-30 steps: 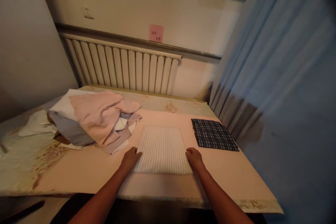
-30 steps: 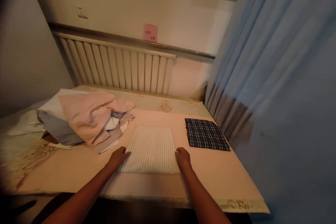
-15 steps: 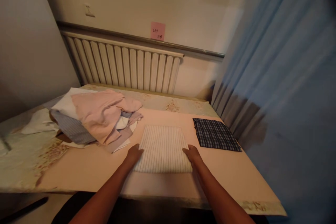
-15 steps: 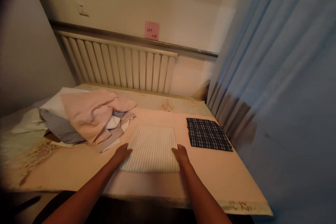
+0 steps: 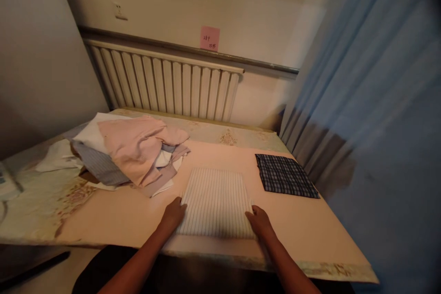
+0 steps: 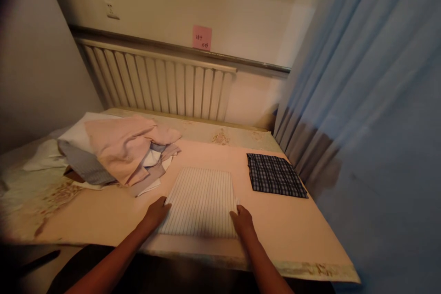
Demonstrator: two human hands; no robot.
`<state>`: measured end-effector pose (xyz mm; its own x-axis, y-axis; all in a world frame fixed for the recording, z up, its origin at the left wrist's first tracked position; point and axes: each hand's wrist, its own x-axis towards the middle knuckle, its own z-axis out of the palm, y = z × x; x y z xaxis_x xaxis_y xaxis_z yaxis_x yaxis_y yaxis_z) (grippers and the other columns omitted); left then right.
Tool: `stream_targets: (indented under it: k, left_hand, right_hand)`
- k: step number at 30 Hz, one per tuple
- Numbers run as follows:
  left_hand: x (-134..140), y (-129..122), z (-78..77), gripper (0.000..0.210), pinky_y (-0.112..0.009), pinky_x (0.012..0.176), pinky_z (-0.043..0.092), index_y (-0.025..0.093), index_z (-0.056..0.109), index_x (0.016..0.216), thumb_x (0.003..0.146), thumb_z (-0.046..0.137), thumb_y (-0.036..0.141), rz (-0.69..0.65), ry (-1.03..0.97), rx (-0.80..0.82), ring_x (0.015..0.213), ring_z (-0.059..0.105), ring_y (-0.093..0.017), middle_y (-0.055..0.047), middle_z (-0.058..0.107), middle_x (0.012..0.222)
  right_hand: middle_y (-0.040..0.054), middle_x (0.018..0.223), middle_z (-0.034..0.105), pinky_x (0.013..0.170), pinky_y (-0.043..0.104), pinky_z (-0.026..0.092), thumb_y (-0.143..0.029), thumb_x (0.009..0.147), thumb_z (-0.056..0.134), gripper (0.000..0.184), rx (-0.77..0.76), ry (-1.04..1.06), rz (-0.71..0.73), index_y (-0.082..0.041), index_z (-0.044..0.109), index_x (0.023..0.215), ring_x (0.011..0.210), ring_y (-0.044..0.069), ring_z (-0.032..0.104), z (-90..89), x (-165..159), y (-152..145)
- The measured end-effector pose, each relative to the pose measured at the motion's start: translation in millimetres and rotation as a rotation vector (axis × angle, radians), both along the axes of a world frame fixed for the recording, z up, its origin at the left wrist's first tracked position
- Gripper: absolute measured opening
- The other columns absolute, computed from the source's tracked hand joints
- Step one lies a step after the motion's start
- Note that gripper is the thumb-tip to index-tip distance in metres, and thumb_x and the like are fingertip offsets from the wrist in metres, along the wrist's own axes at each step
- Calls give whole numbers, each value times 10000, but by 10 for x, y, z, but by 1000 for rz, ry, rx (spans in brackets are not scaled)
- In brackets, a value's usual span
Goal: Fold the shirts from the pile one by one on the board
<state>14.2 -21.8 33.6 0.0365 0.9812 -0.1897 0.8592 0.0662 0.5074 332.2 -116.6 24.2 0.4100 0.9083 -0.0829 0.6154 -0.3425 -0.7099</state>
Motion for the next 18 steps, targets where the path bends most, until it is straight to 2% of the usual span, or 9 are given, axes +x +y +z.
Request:
stream_targets:
  k: [4,6,12,18]
  left_hand:
    - [12,-110,-28,271,-312,832,448,158,552,1082,913,366,258,17,-15,20,1003,653,-229,-118,699,1033]
    - [19,-182,-34,301,-312,827,448,155,515,1144,931,331,263,30,-17,31,1008,654,-230,-127,695,1047]
    - [54,-363,24,346,-338,817,442,170,458,1212,960,265,308,61,-10,76,990,663,-255,-140,696,1063]
    - [75,-502,8,418,-337,821,432,157,364,1336,981,201,307,100,19,122,1011,661,-254,-162,689,1100]
  right_hand:
    - [84,968,699,789,276,452,-270,824,431,342,68,-17,-47,-144,629,1073,884,208,639,52,-106,-89]
    - [109,1069,692,855,293,453,-281,841,410,403,102,-40,-80,-130,607,1158,973,225,641,32,-167,-151]
    - [139,1123,692,880,310,471,-296,863,403,464,87,-146,-87,-113,579,1252,1039,251,652,-91,-238,-264]
    - [136,1152,682,887,338,479,-304,884,388,459,128,-126,-114,-114,563,1263,1036,263,651,-126,-227,-317]
